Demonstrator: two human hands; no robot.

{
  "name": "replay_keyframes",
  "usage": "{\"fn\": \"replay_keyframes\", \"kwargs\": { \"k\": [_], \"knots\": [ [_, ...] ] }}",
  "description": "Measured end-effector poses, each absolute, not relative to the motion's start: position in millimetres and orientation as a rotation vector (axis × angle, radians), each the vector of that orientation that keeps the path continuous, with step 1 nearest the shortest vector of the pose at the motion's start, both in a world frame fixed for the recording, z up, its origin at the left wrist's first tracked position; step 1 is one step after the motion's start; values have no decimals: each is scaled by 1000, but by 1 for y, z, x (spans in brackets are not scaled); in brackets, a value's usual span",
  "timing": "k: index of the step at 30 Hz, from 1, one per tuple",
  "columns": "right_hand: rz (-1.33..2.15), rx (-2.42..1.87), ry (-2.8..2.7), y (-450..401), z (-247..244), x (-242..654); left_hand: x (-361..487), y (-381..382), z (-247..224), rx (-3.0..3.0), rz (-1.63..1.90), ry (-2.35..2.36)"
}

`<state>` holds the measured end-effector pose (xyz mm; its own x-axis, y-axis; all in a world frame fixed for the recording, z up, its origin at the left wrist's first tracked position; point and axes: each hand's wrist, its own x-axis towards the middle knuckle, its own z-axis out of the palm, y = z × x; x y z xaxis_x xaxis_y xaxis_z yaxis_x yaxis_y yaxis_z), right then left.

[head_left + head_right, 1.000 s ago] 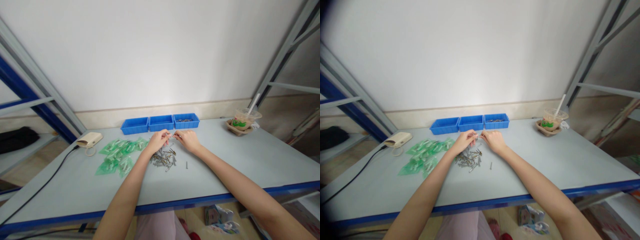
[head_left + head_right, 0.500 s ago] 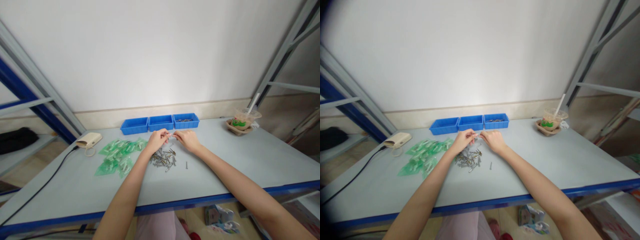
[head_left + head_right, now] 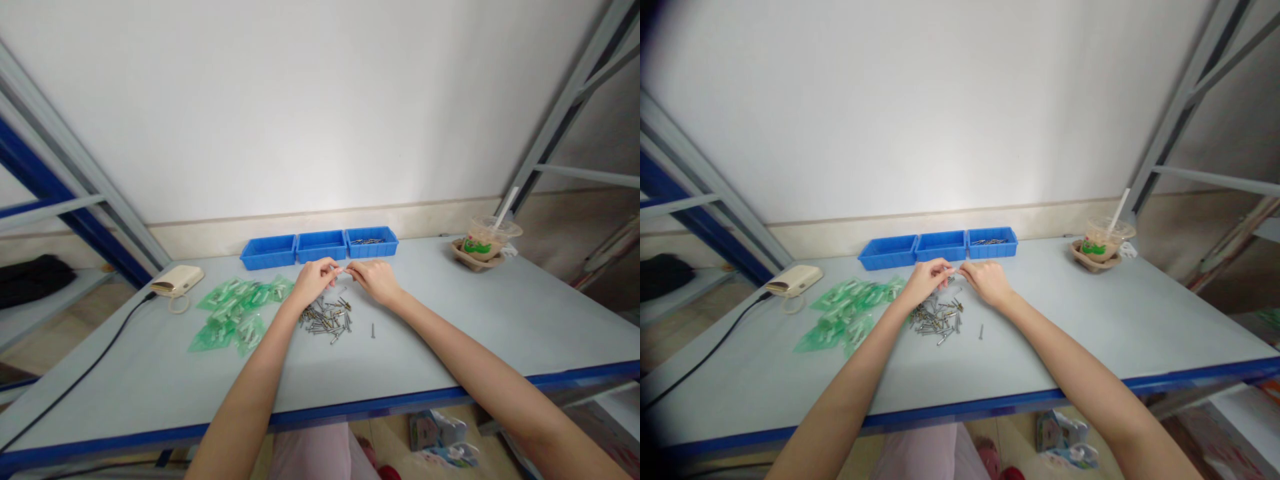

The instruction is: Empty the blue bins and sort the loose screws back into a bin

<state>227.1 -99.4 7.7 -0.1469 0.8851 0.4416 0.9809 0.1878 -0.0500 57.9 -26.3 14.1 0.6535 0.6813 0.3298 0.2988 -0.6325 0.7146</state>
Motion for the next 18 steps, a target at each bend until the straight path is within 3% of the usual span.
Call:
{"fn": "replay_keyframes", "kwargs": {
  "k": [18],
  "knots": [
    [-248, -1791, -2124, -102, 12, 225, 56, -26, 17, 2292, 819, 694]
  ]
}}
